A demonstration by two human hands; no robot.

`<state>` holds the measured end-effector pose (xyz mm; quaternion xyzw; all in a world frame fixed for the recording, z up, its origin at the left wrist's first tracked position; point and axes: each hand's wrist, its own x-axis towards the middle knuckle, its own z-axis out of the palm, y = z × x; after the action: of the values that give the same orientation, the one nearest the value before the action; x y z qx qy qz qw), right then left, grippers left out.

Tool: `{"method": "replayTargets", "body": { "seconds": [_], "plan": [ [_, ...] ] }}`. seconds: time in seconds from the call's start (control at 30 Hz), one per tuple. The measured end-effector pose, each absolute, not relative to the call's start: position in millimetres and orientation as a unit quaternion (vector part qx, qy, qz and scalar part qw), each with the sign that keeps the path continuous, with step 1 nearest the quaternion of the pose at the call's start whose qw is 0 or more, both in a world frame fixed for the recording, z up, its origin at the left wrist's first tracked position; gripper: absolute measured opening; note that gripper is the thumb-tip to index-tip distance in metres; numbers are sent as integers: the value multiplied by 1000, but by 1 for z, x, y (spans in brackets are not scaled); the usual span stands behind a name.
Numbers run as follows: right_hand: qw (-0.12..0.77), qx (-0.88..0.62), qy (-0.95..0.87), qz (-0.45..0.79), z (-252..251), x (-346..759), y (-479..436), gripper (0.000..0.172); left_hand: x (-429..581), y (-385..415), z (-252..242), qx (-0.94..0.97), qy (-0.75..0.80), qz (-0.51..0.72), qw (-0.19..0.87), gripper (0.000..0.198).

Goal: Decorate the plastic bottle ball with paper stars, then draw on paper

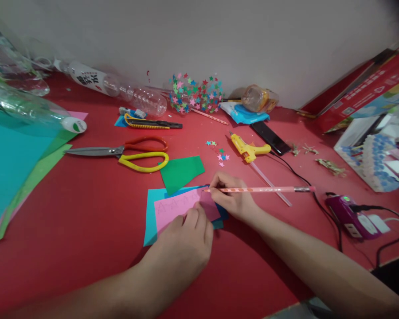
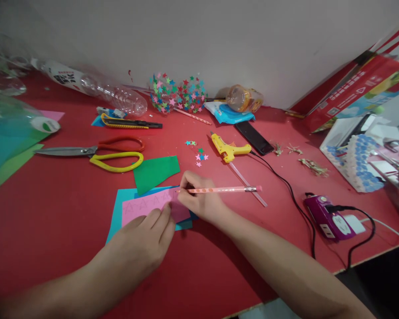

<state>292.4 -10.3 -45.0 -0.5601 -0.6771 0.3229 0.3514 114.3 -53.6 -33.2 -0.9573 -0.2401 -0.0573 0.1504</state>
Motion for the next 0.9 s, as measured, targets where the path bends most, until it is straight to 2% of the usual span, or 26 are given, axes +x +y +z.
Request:
{"method": "replayTargets", "body": {
  "seconds": [0.9],
  "plan": [
    [343, -517, -718, 317, -44, 293, -11, 10, 115, -53, -32, -958, -236, -61, 151, 35]
  ]
}}
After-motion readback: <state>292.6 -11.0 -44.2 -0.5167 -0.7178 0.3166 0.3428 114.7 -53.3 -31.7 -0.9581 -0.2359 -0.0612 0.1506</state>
